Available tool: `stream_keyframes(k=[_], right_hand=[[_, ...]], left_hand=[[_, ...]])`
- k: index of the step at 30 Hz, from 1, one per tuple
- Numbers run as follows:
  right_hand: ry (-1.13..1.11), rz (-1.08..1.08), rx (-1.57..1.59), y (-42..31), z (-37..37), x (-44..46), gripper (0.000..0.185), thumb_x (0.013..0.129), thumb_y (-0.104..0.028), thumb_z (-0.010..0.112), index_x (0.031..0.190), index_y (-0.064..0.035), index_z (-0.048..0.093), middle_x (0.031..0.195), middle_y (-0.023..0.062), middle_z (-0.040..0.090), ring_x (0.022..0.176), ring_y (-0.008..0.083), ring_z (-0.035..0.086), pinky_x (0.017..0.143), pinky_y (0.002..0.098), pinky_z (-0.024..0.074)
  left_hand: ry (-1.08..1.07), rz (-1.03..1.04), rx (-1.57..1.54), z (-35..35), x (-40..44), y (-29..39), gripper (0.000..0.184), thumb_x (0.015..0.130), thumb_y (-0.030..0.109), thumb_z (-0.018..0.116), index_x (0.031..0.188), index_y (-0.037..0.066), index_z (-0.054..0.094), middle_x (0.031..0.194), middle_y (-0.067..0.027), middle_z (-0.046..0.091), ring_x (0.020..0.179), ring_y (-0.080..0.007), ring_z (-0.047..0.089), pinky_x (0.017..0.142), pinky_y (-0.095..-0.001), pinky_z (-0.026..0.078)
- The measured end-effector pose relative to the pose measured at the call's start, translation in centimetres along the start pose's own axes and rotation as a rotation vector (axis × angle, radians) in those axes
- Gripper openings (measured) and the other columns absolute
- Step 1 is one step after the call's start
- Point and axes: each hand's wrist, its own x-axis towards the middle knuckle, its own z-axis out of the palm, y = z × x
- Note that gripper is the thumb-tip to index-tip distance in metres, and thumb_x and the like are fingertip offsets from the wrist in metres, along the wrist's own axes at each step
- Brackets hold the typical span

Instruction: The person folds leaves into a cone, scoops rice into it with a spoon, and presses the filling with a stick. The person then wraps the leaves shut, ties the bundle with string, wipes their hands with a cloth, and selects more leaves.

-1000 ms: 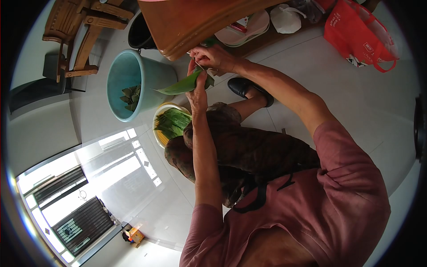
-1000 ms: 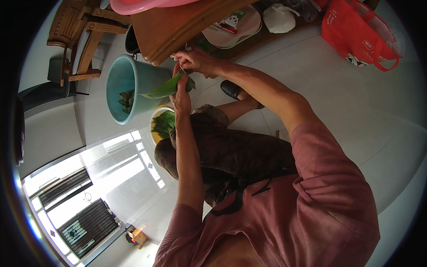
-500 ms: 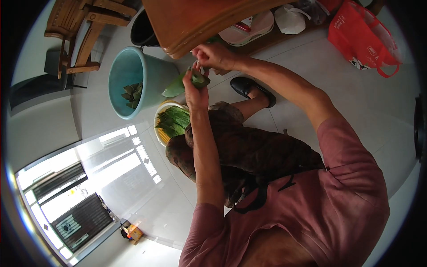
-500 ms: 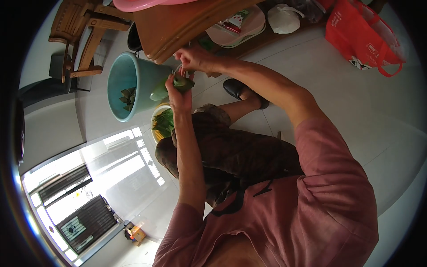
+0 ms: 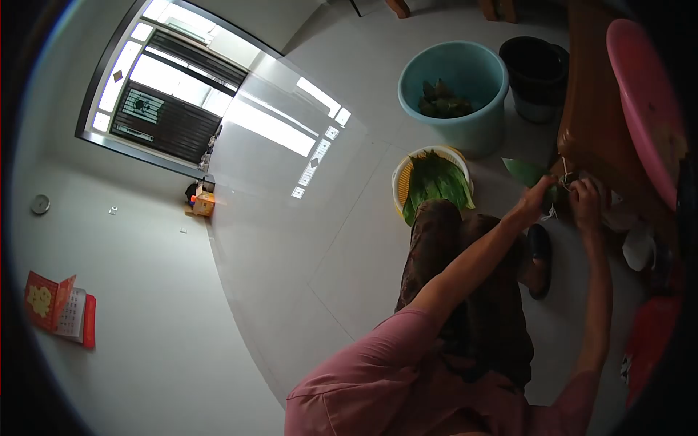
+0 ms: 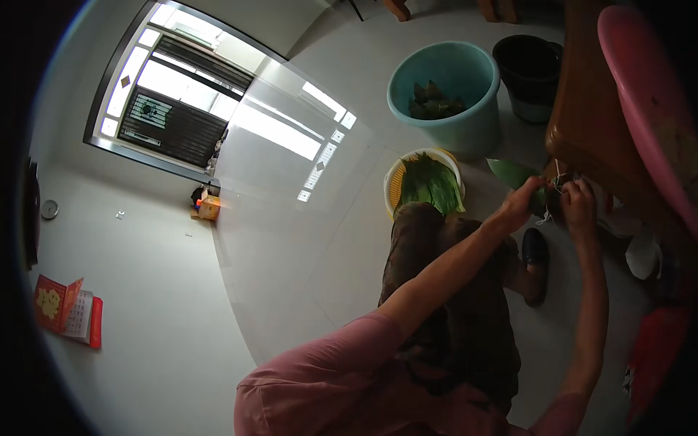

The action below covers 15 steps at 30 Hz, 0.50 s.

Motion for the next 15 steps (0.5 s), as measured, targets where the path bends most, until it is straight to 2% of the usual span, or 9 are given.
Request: stream_keyframes(k=[3,6,9,12,15], right_hand=[[0.028,0.017,0.181,0.5,0.1,0.1,0.007,0.073,0.001,0.051,0.078,-0.0011,0.055,0.073,0.0089,0.054,0.070,0.0230,0.055,0.061,0.0345,0.0426],[0.003,0.219,0.387,0.1,-0.9,0.2,0.004,0.074,-0.003,0.046,0.071,-0.0014,0.049,0.065,0.0031,0.046,0.062,0.0143,0.048,0.057,0.0283,0.0383],[-0.075,0.373,0.731,1.4,-0.3,0.2,0.005,0.074,-0.007,0.043,0.070,-0.0052,0.046,0.070,-0.0020,0.037,0.065,0.0087,0.037,0.061,0.0217,0.0331],[-0.304,0.168,0.910,0.1,-1.9,0.1,0.005,0.076,-0.010,0.040,0.073,-0.0088,0.044,0.072,-0.0023,0.036,0.068,0.0087,0.035,0.066,0.0210,0.0312],[-0.335,0.274,1.330,-2.9,-4.3,-0.6,0.003,0.073,-0.005,0.042,0.073,-0.0077,0.041,0.074,-0.0012,0.037,0.072,0.0080,0.038,0.071,0.0225,0.0322]], left_hand=[[0.006,-0.028,0.018,0.4,-0.3,0.5,0.028,0.081,0.027,0.055,0.093,0.002,0.056,0.088,-0.0051,0.058,0.079,-0.0147,0.057,0.071,-0.0275,0.045],[0.043,-0.019,0.026,0.5,0.1,0.1,0.029,0.079,0.030,0.058,0.090,0.004,0.058,0.080,-0.0030,0.058,0.071,-0.0126,0.056,0.063,-0.0269,0.044],[0.071,-0.008,0.062,0.1,0.5,-0.4,0.030,0.079,0.031,0.058,0.091,0.003,0.058,0.080,-0.0040,0.058,0.071,-0.0129,0.056,0.063,-0.0274,0.044],[0.047,-0.052,0.054,-0.3,0.6,0.1,0.029,0.081,0.029,0.055,0.094,0.003,0.056,0.087,-0.0051,0.058,0.077,-0.0150,0.057,0.069,-0.0286,0.046],[0.047,-0.022,0.056,-1.1,1.4,-0.7,0.031,0.081,0.029,0.056,0.097,0.002,0.056,0.088,-0.0056,0.058,0.078,-0.0156,0.057,0.071,-0.0297,0.046]])
